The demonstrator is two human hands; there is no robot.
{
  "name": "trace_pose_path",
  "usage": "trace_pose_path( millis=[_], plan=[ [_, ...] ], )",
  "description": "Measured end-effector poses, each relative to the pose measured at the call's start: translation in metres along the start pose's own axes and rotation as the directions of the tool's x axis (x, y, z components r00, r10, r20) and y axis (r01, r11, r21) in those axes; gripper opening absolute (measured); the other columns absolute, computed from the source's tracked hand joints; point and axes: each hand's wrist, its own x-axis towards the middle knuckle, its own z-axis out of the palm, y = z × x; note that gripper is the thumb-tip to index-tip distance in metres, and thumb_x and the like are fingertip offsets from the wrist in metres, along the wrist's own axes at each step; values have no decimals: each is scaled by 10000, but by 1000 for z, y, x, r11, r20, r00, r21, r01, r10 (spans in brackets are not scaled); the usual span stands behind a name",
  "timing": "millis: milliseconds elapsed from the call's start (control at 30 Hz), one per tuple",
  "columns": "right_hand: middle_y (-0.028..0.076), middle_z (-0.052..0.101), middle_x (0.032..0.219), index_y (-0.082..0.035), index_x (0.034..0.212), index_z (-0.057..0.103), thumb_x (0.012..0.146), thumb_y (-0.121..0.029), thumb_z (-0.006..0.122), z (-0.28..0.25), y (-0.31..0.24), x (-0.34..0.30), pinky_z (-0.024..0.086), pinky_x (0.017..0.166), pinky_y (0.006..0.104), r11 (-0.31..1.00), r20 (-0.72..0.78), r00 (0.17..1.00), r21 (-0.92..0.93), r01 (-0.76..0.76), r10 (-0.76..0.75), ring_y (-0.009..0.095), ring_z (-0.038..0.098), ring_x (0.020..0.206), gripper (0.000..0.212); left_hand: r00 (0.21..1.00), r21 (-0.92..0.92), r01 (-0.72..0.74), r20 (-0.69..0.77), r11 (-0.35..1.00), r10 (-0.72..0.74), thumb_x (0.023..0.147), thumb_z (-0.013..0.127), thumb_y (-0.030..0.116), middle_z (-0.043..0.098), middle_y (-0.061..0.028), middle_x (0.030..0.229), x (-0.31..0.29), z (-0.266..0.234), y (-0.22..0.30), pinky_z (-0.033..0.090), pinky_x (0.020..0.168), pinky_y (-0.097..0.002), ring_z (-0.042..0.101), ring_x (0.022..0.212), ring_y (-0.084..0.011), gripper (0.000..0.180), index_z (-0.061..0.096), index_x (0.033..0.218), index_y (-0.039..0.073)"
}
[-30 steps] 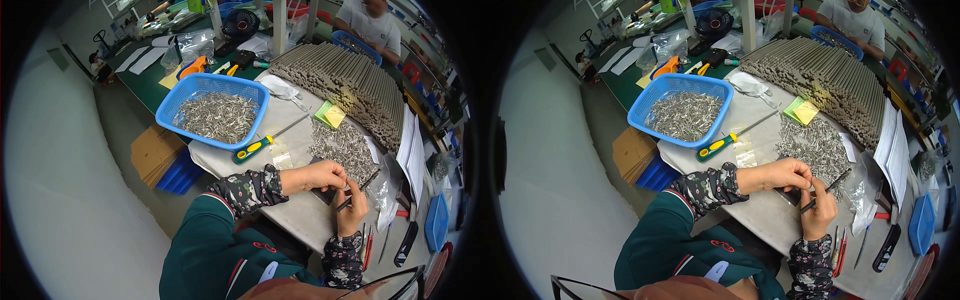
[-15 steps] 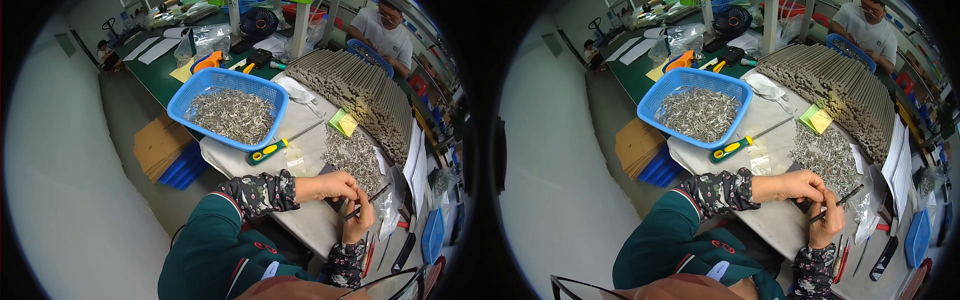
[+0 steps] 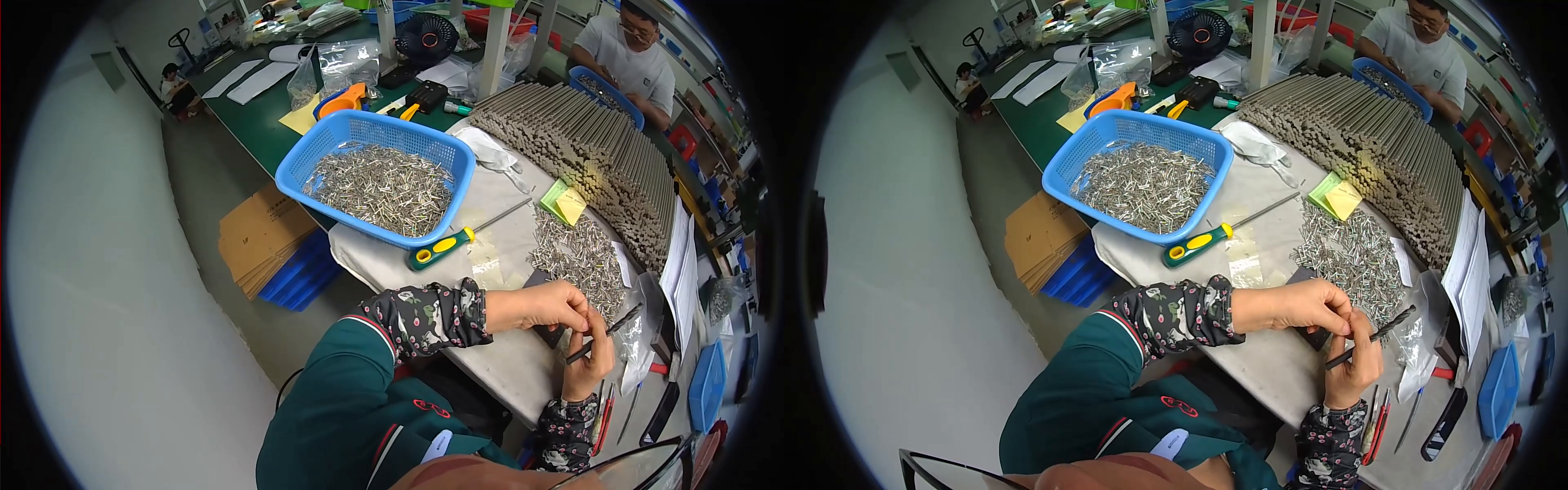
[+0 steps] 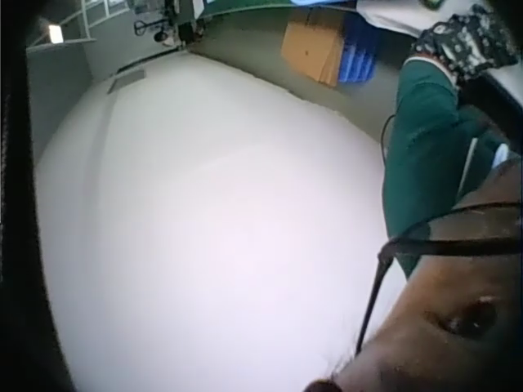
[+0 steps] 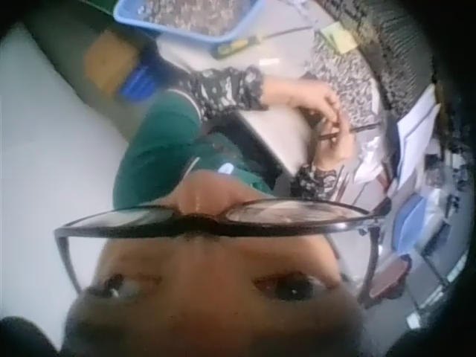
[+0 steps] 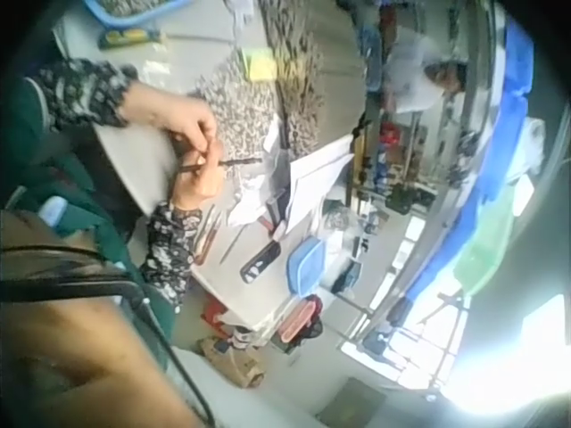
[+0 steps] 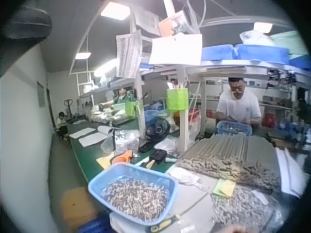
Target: The person assembles small metal components by hand, fitting metal pins into a small metal plate, then checks their fit with a small tool.
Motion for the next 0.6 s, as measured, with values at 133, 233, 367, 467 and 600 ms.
trace_pose_path(
  millis=[133, 233, 367, 467, 600],
  plan=[
    [130, 641, 992, -19, 1046, 595, 737, 42, 619, -2, -1, -2, 483, 679, 313, 1000, 27, 1000, -15, 0, 1, 253, 630, 793, 315, 999, 28, 15, 30, 999, -16, 741, 682, 163, 547, 47, 648, -2, 0, 1, 343, 440, -176, 456, 529, -33, 107, 616, 742, 79],
    [131, 640, 1000, -19, 1043, 596, 735, 40, 620, -2, 3, -3, 483, 680, 312, 999, 27, 1000, -32, -1, 2, 254, 631, 794, 315, 999, 30, 15, 34, 999, -17, 738, 683, 169, 547, 44, 645, 2, 0, -1, 343, 442, -177, 454, 525, -35, 111, 616, 742, 80],
    [135, 639, 1004, -17, 1037, 597, 733, 37, 624, -3, 4, -4, 484, 683, 314, 1000, 18, 1000, -15, 7, -7, 255, 631, 797, 310, 999, 13, 26, 47, 1000, -27, 740, 680, 157, 548, 43, 648, 3, 1, -5, 348, 450, -176, 454, 527, -36, 101, 620, 750, 76],
    [139, 638, 1004, -20, 1035, 599, 729, 39, 624, -5, 6, -4, 484, 688, 315, 1000, 29, 1000, -21, 12, -11, 256, 630, 802, 312, 999, 10, 4, 35, 1000, -4, 742, 678, 148, 551, 43, 651, 5, 2, -6, 351, 460, -174, 454, 527, -37, 94, 626, 753, 70],
    [140, 638, 998, -24, 1034, 600, 724, 41, 624, -7, 9, -3, 483, 688, 316, 1000, 23, 1000, -24, 14, -14, 257, 630, 806, 317, 999, 20, -2, 41, 1000, 1, 747, 676, 135, 554, 40, 652, 8, 2, -3, 351, 468, -175, 459, 537, -36, 85, 629, 747, 64]
  ],
)
